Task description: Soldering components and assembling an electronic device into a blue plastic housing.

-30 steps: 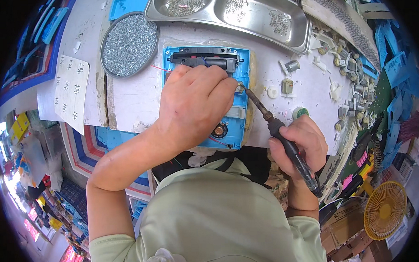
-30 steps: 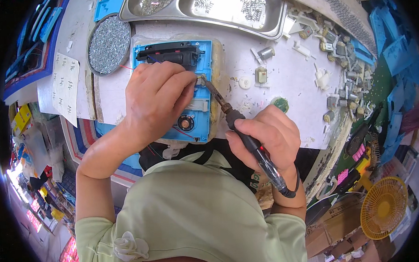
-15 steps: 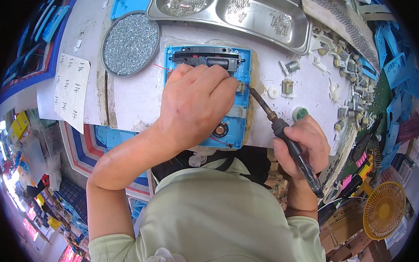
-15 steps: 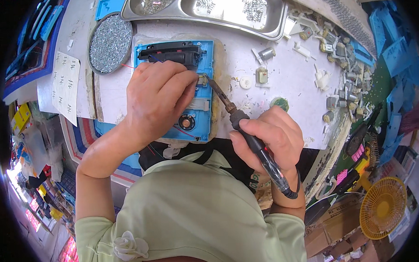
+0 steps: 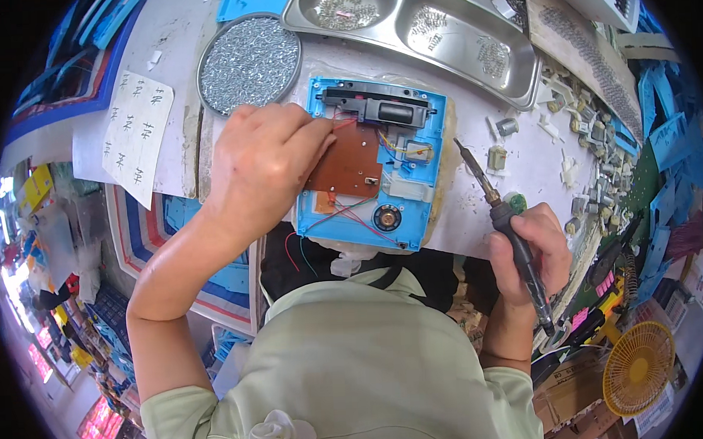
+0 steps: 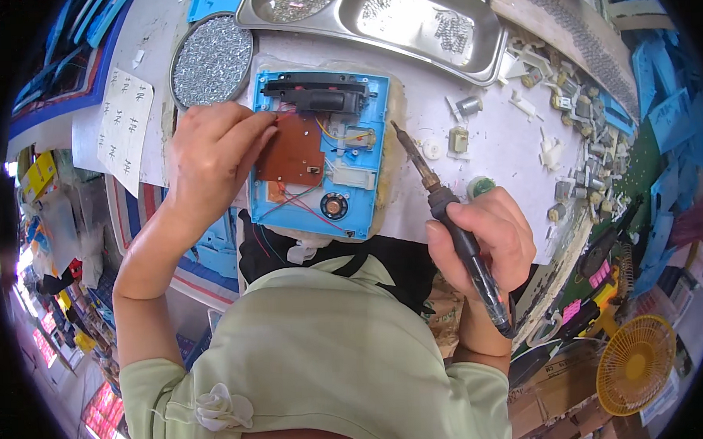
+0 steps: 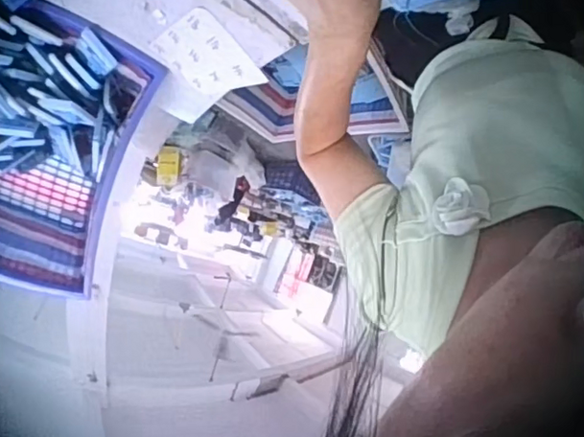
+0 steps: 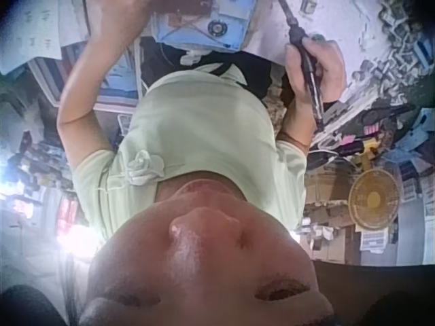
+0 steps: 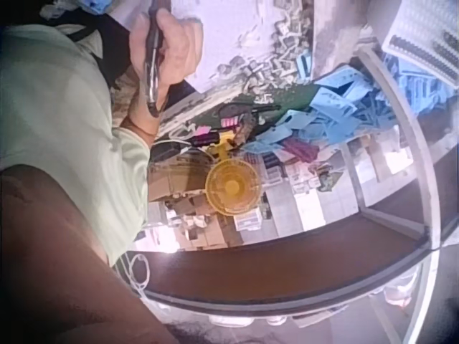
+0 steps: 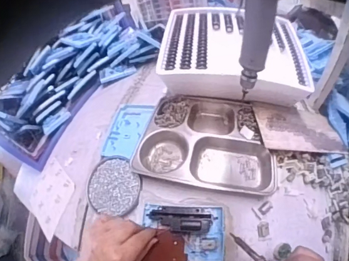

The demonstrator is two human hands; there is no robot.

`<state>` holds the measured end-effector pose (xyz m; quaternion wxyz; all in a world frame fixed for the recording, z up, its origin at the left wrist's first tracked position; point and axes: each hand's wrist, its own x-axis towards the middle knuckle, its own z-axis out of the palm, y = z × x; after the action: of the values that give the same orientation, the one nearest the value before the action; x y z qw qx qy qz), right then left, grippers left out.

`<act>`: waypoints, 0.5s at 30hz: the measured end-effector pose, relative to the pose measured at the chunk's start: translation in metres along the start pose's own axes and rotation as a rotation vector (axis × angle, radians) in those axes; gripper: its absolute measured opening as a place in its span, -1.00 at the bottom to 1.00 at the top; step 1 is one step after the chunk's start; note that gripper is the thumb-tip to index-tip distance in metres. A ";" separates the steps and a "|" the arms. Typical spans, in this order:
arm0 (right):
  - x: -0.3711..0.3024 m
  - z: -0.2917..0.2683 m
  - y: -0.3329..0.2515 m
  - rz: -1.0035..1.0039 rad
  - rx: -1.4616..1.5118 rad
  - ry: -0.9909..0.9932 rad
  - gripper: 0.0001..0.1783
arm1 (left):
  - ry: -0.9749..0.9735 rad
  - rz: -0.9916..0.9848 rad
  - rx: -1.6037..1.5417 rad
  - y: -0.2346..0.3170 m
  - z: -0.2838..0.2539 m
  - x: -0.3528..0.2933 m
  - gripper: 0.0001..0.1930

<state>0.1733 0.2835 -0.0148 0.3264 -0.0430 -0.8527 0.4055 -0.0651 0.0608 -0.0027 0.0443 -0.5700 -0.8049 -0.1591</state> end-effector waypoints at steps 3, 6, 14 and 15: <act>0.002 0.002 -0.001 -0.007 0.017 0.017 -0.62 | -0.039 -0.069 -0.105 0.002 -0.008 0.003 -0.81; 0.006 0.008 -0.003 -0.013 0.033 0.039 -0.62 | 0.044 -0.029 -0.176 0.013 -0.013 0.016 -0.91; 0.013 0.019 -0.005 -0.010 0.068 0.096 -0.62 | 0.023 -0.096 -0.226 0.004 -0.035 0.021 -0.87; 0.015 0.020 -0.005 -0.007 0.070 0.098 -0.62 | 0.102 -0.058 -0.313 0.004 -0.030 0.024 -0.87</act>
<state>0.1511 0.2722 -0.0129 0.3706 -0.0484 -0.8212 0.4312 -0.0724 0.0744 0.0321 -0.0087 -0.5378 -0.7829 -0.3126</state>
